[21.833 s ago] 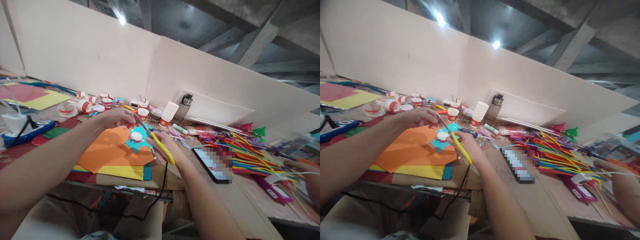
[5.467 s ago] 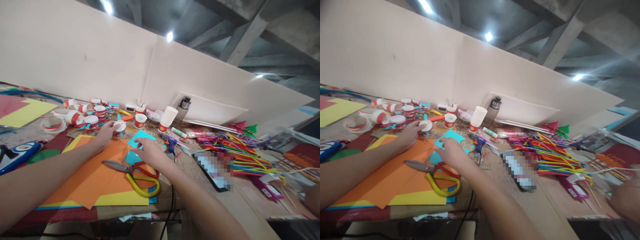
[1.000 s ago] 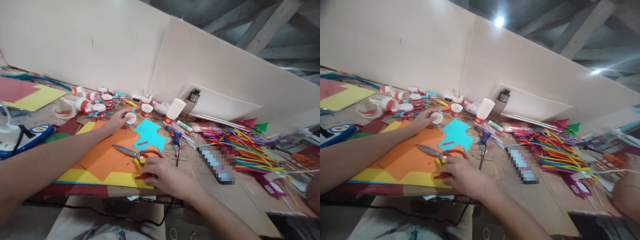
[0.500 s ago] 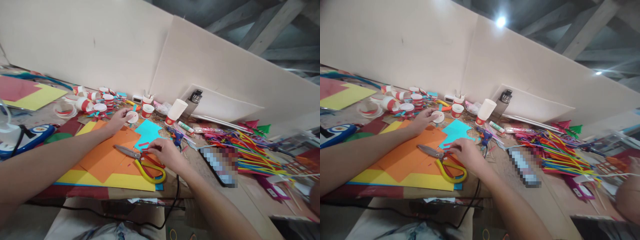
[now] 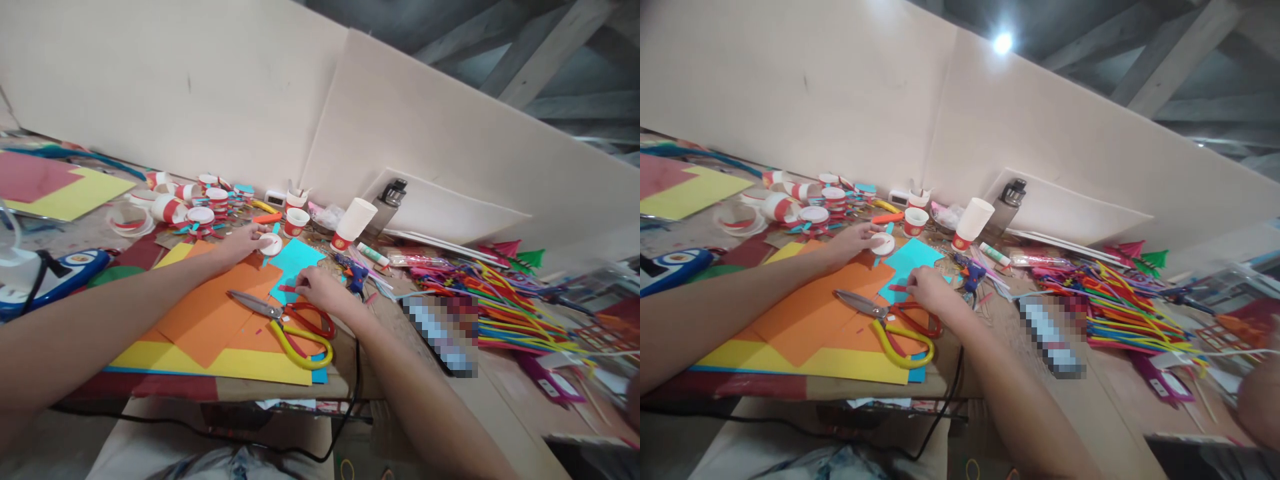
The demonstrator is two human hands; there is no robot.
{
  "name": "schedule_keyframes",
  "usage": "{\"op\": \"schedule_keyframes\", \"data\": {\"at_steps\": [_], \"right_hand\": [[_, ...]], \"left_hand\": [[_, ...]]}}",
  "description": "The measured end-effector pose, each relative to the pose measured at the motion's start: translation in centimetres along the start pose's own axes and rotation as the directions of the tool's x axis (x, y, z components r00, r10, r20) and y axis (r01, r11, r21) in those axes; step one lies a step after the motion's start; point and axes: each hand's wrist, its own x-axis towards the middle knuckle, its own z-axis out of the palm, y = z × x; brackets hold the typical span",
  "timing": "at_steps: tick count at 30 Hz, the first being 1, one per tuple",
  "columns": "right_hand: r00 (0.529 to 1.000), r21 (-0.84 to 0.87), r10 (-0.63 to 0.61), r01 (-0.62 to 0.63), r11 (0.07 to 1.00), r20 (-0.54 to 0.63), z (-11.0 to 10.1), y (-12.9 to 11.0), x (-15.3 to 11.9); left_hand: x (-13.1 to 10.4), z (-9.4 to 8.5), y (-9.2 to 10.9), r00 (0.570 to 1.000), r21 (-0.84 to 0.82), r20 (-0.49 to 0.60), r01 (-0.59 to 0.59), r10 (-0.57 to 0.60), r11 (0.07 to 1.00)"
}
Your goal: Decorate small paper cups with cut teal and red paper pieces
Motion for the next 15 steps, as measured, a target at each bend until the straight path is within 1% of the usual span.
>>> {"op": "schedule_keyframes", "data": {"at_steps": [2, 4, 6, 9, 11, 13, 15], "right_hand": [[1.0, 0.015, -0.014, 0.014, 1.0, -0.016, 0.1, 0.3, -0.1], [0.999, 0.052, -0.013, 0.014, 0.999, -0.034, 0.2, 0.7, -0.1], [0.999, 0.1, 0.007, -0.002, 0.995, -0.049, 0.3, 1.0, -0.1], [0.995, 0.21, 0.044, -0.024, 0.977, -0.087, 0.5, 1.6, 0.2], [0.991, 0.357, 0.078, -0.035, 0.933, -0.108, 0.8, 1.9, 0.5], [0.987, 0.527, 0.114, -0.04, 0.849, -0.11, 1.2, 2.2, 0.9], [0.985, 0.658, 0.135, -0.035, 0.752, -0.103, 1.5, 2.5, 1.2]], "left_hand": [[-0.2, -0.1, 0.1, 0.997, -0.03, 0.064, 0.044, -0.042, 0.999], [-0.2, -0.3, 0.2, 0.992, -0.044, 0.115, 0.055, -0.05, 0.997], [0.1, -0.5, 0.0, 0.995, -0.005, 0.096, 0.041, -0.04, 0.999], [0.8, -0.9, -0.6, 1.0, 0.154, 0.008, -0.01, 0.009, 0.988], [1.3, -1.3, -1.2, 0.997, 0.268, -0.016, -0.072, 0.079, 0.961], [1.6, -1.6, -1.7, 0.99, 0.38, -0.013, -0.126, 0.141, 0.917], [1.6, -1.8, -1.7, 0.986, 0.519, -0.015, -0.136, 0.168, 0.844]]}}
